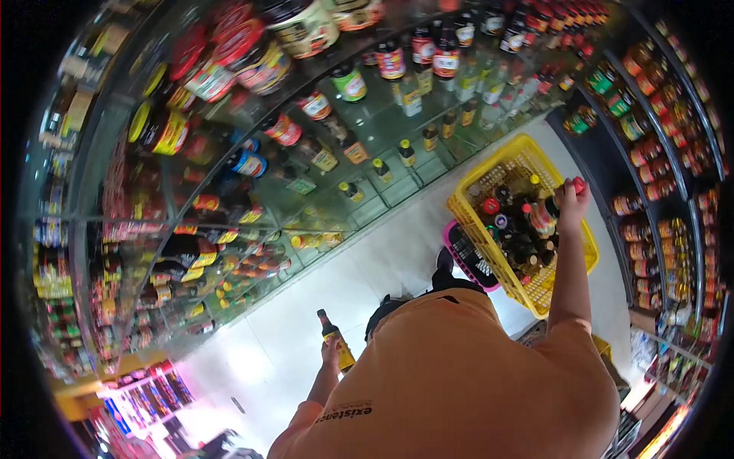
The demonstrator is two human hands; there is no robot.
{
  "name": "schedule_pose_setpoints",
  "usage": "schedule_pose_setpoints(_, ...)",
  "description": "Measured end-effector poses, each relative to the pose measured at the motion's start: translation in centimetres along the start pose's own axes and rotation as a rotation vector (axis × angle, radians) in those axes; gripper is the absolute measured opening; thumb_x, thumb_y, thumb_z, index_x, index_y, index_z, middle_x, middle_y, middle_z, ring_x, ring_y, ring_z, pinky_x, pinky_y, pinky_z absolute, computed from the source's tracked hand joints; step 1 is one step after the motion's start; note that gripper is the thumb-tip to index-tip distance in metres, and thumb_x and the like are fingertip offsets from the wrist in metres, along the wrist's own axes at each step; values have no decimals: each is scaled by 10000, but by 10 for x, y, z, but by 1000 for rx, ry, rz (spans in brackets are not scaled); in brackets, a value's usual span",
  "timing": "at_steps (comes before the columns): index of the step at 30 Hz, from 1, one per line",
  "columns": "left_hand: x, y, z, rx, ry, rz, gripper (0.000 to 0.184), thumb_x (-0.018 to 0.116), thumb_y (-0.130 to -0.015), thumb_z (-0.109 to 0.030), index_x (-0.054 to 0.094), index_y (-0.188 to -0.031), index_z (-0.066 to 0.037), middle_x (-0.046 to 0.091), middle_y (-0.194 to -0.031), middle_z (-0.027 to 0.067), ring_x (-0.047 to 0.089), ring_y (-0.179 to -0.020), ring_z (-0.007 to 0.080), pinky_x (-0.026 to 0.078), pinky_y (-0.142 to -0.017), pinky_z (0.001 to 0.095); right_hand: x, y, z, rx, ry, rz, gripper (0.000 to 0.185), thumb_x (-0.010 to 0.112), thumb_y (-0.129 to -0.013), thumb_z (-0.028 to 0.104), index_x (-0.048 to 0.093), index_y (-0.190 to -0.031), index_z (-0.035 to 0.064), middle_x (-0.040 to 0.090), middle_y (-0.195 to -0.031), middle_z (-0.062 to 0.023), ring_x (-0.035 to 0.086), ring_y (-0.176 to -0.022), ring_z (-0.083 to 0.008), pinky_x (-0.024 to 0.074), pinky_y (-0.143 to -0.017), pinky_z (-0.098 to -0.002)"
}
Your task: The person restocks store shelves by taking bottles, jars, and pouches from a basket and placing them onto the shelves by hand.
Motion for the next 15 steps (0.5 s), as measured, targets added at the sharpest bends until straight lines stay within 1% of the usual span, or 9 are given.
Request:
schedule_pose_setpoints(1,-4,2,7,-1,33,-25,317,640,-909,-309,531,-1111,-90,590,-818,85,649,-670,236,561,-622,400,23,14,15,71,6,-39,148,615,-919,127,478,-971,105,493,-720,14,461,-561,-80,360,-492,-254)
schedule_pose_setpoints(3,-9,5,27,-25,276,-100,340,606,-910,-262,491,-1185,-98,624,-867,114,655,-707,250,573,-640,409,59,39,22,235,-52,128,81,601,-926,121,529,-903,89,556,-739,-5,550,-616,-113,460,-572,-271)
schedule_pose_setpoints(6,2,27,9,72,505,-138,300,561,-945,-277,467,-1177,-112,604,-849,107,651,-717,263,579,-668,413,133,87,8,484,100,467,101,626,-878,158,556,-886,85,554,-662,-32,560,-537,-134,446,-488,-275)
schedule_pose_setpoints(7,-2,30,7,89,467,-119,398,554,-948,-349,455,-1248,-107,587,-979,123,641,-840,267,579,-752,437,158,106,3,500,211,554,100,633,-870,146,570,-900,75,564,-662,-27,573,-535,-140,447,-475,-272)
schedule_pose_setpoints(9,-7,37,-2,189,527,-136,416,517,-969,-425,472,-1221,-96,596,-943,113,647,-821,251,575,-745,426,206,148,-30,540,333,831,120,652,-845,131,599,-920,55,587,-684,-25,596,-560,-135,451,-465,-273)
schedule_pose_setpoints(10,-8,49,-13,196,630,-143,344,564,-955,-353,483,-1159,-88,621,-879,106,662,-746,254,569,-682,402,221,164,-61,413,508,1003,129,659,-834,139,598,-902,49,585,-674,-33,595,-549,-143,456,-462,-285)
schedule_pose_setpoints(11,-14,53,-14,203,663,-150,352,571,-952,-358,484,-1160,-87,622,-880,106,664,-749,255,569,-683,401,245,201,-42,584,461,1087,185,688,-814,136,607,-946,36,607,-718,-52,612,-551,-159,459,-446,-304)
schedule_pose_setpoints(13,-30,65,-10,214,731,-145,374,589,-947,-369,484,-1168,-85,630,-890,110,668,-756,251,571,-684,398,261,238,-107,510,524,1260,266,690,-803,140,607,-1025,17,629,-746,-83,620,-548,-172,480,-466,-323)
schedule_pose_setpoints(15,-54,75,10,208,768,-163,372,590,-948,-369,487,-1164,-84,631,-888,111,667,-753,248,570,-680,396,266,271,-155,203,695,1268,358,716,-779,177,619,-1080,9,611,-697,-71,616,-547,-206,509,-522,-370)
Point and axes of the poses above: each hand's wrist, its own y-axis away from the middle knuckle, its own x-axis out of the palm, z = x × y, the point moved 5 cm from there along -y, towards the middle knuckle
